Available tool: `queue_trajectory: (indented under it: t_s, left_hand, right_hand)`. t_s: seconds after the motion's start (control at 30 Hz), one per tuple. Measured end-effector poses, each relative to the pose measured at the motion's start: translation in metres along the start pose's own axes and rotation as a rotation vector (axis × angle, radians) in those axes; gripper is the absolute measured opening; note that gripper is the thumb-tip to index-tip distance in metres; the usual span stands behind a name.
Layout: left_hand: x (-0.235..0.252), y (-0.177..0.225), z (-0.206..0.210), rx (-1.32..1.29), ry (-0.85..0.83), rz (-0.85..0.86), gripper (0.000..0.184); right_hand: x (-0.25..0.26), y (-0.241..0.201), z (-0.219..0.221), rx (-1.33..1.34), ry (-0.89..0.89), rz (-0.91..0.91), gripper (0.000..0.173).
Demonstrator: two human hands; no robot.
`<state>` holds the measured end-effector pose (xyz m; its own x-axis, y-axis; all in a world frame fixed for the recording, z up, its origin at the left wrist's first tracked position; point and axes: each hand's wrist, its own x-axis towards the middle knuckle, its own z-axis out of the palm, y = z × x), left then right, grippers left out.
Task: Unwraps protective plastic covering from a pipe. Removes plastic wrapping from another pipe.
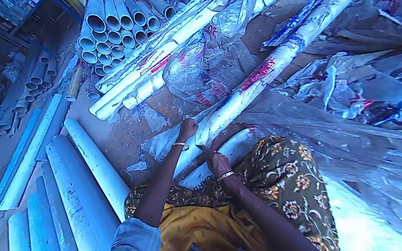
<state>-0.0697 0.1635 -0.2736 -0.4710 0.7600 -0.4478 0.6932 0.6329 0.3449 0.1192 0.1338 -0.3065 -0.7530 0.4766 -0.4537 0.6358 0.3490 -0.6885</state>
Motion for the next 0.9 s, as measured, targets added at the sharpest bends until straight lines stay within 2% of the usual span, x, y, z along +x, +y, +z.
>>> queue_trajectory:
  t_s: [0.17, 0.3, 0.4, 0.5, 0.67, 0.8, 0.9]
  left_hand:
    - [-0.005, 0.003, 0.0, -0.013, 0.008, -0.016, 0.028]
    - [-0.007, 0.006, 0.001, -0.011, 0.005, 0.001, 0.028]
    - [-0.007, 0.007, 0.002, -0.001, 0.02, 0.003, 0.026]
    - [-0.008, 0.005, 0.002, 0.01, 0.019, 0.002, 0.025]
    - [-0.006, 0.006, 0.001, 0.01, 0.02, 0.008, 0.025]
    - [-0.005, 0.001, 0.003, -0.004, 0.019, 0.033, 0.024]
    - [-0.004, 0.003, 0.003, -0.013, 0.01, 0.028, 0.024]
  right_hand:
    - [-0.016, 0.007, 0.01, 0.031, -0.053, -0.044, 0.048]
    - [-0.001, 0.011, -0.003, 0.158, 0.163, 0.019, 0.049]
    - [0.012, 0.006, 0.004, 0.085, 0.099, 0.046, 0.051]
    - [0.001, 0.001, 0.018, 0.046, 0.006, 0.014, 0.05]
    - [0.003, 0.004, 0.007, 0.126, 0.124, 0.02, 0.05]
    - [0.004, 0.003, 0.021, 0.067, 0.033, 0.008, 0.051]
    - [-0.001, 0.007, 0.014, 0.075, 0.016, -0.004, 0.05]
